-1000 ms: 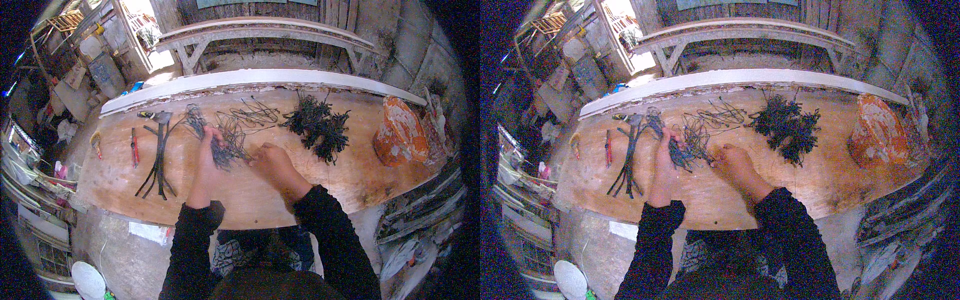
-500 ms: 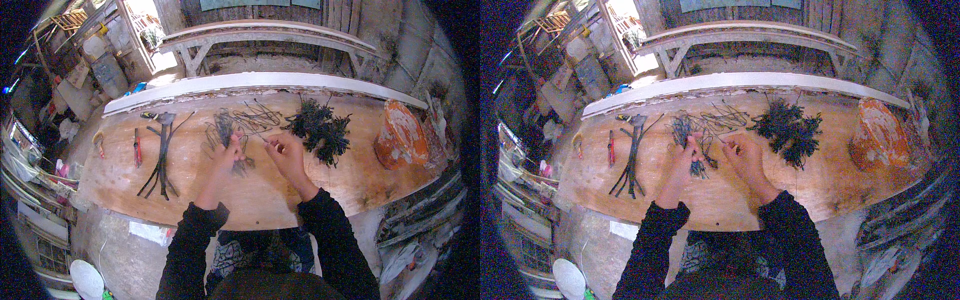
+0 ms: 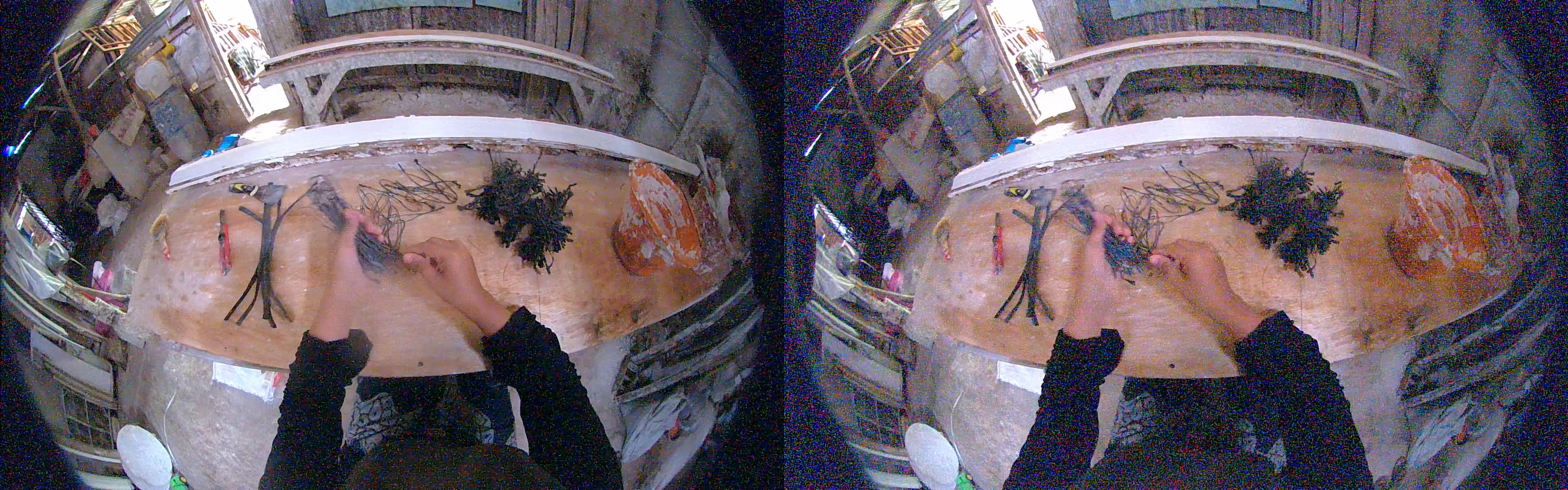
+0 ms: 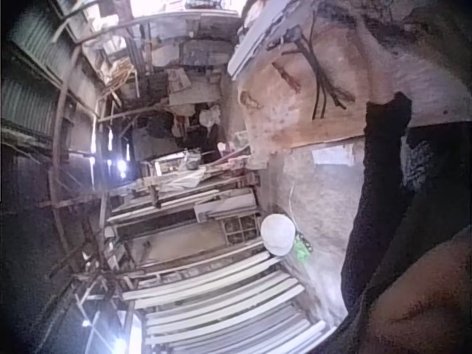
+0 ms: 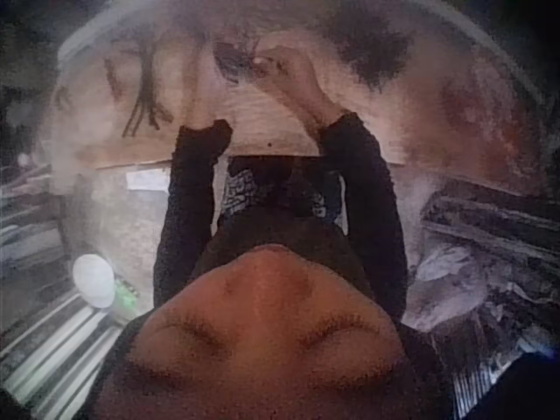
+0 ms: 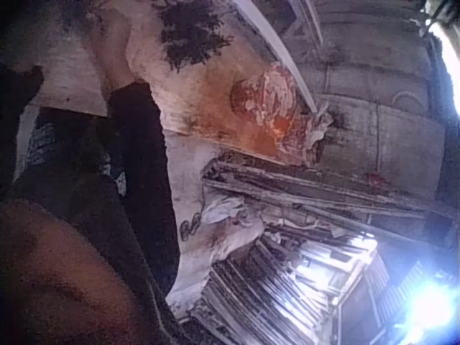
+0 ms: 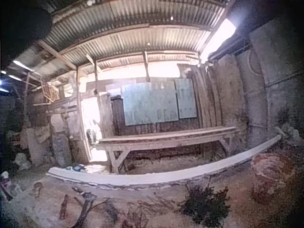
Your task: The person sorts and bundles thin black strips on a wooden workbench. They gather the strips into small bundles, tie them, and place the finished bundles to the right side of the table. The person also handles longer flat strips, folding and arranging them separately.
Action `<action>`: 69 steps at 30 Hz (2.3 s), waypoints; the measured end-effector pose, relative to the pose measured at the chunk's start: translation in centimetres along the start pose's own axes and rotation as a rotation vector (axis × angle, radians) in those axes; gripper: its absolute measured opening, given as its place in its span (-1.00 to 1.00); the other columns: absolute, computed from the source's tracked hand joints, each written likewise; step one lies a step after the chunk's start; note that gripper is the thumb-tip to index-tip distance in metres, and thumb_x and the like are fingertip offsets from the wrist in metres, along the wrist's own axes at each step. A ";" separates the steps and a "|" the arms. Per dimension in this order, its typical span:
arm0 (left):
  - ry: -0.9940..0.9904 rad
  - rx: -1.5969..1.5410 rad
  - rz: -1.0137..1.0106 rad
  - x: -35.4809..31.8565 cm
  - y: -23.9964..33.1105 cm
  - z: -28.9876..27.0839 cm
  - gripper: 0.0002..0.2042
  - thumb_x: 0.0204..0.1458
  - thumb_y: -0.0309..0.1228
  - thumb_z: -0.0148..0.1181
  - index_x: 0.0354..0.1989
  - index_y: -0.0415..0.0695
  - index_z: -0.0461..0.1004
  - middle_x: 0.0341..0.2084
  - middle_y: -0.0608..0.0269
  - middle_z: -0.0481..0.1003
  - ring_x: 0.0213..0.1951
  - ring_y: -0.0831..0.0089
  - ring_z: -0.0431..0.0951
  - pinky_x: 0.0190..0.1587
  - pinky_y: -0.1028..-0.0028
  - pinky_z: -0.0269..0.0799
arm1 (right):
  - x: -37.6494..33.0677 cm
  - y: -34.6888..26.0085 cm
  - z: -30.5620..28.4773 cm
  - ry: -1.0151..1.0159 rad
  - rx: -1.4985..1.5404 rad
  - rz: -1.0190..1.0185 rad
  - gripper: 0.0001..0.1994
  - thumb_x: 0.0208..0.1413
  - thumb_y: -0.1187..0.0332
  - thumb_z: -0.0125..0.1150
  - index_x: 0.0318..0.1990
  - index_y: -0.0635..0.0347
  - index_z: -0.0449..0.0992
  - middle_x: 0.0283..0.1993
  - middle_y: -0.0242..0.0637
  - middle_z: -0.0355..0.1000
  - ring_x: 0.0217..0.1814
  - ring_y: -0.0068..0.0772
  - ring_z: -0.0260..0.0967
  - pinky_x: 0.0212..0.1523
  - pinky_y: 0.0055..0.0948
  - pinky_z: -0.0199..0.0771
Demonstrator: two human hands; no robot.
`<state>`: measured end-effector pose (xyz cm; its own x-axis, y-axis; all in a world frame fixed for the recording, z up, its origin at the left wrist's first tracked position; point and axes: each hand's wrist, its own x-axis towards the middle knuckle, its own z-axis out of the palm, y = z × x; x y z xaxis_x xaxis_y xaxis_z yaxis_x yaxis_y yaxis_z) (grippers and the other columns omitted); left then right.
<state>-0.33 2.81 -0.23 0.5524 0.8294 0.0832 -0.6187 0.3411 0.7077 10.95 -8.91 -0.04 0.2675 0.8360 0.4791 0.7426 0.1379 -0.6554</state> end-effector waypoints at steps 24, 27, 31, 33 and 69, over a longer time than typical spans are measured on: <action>-0.075 -0.050 -0.086 1.2 0.7 -1.4 -0.70 -0.03 -0.12 -0.05 -0.31 -0.11 0.31 -0.71 0.51 0.16 -0.66 0.65 0.18 -0.56 0.62 0.18 | 2.0 0.7 -7.6 0.036 0.020 0.209 -0.91 -0.14 0.48 0.15 -0.44 0.31 0.48 -0.51 -0.39 0.40 -0.49 -0.63 0.28 -0.46 -0.63 0.27; -0.217 -0.005 -0.033 0.9 0.1 -1.8 -0.67 0.00 -0.12 -0.08 -0.24 -0.13 0.30 -0.69 0.51 0.18 -0.66 0.68 0.17 -0.55 0.64 0.18 | 2.8 -1.7 -2.9 0.179 0.026 0.115 -0.91 -0.15 0.47 0.16 -0.43 0.25 0.49 -0.52 -0.35 0.41 -0.56 -0.62 0.25 -0.51 -0.60 0.25; -0.180 0.266 -0.071 0.7 -0.1 -1.6 -0.67 -0.02 -0.10 -0.05 -0.29 -0.14 0.31 -0.67 0.48 0.21 -0.63 0.68 0.19 -0.55 0.64 0.18 | 3.0 -2.8 0.8 0.007 -0.151 -0.002 -0.87 -0.17 0.42 0.17 -0.38 0.12 0.51 -0.52 -0.26 0.40 -0.58 -0.52 0.27 -0.56 -0.57 0.24; -0.087 0.197 -0.099 0.4 0.2 -1.2 -0.70 -0.02 -0.09 -0.05 -0.36 -0.10 0.30 -0.66 0.46 0.23 -0.62 0.66 0.20 -0.55 0.64 0.19 | 3.0 -2.7 1.3 0.011 -0.090 -0.071 -0.86 -0.17 0.38 0.17 -0.38 0.12 0.51 -0.53 -0.25 0.39 -0.57 -0.45 0.28 -0.55 -0.53 0.25; 0.012 0.319 -0.218 -0.2 0.1 0.2 -0.77 -0.05 -0.20 0.04 -0.48 -0.13 0.34 -0.64 0.44 0.33 -0.67 0.67 0.25 -0.62 0.65 0.25 | 1.3 -1.3 2.0 0.112 0.293 0.071 -0.88 -0.13 0.42 0.13 -0.40 0.22 0.41 -0.46 -0.34 0.37 -0.50 -0.57 0.25 -0.42 -0.53 0.24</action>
<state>-0.43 2.57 0.01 0.6439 0.7586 -0.1002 -0.2819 0.3569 0.8906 9.11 -6.98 0.26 0.3899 0.7876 0.4771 0.5161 0.2421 -0.8216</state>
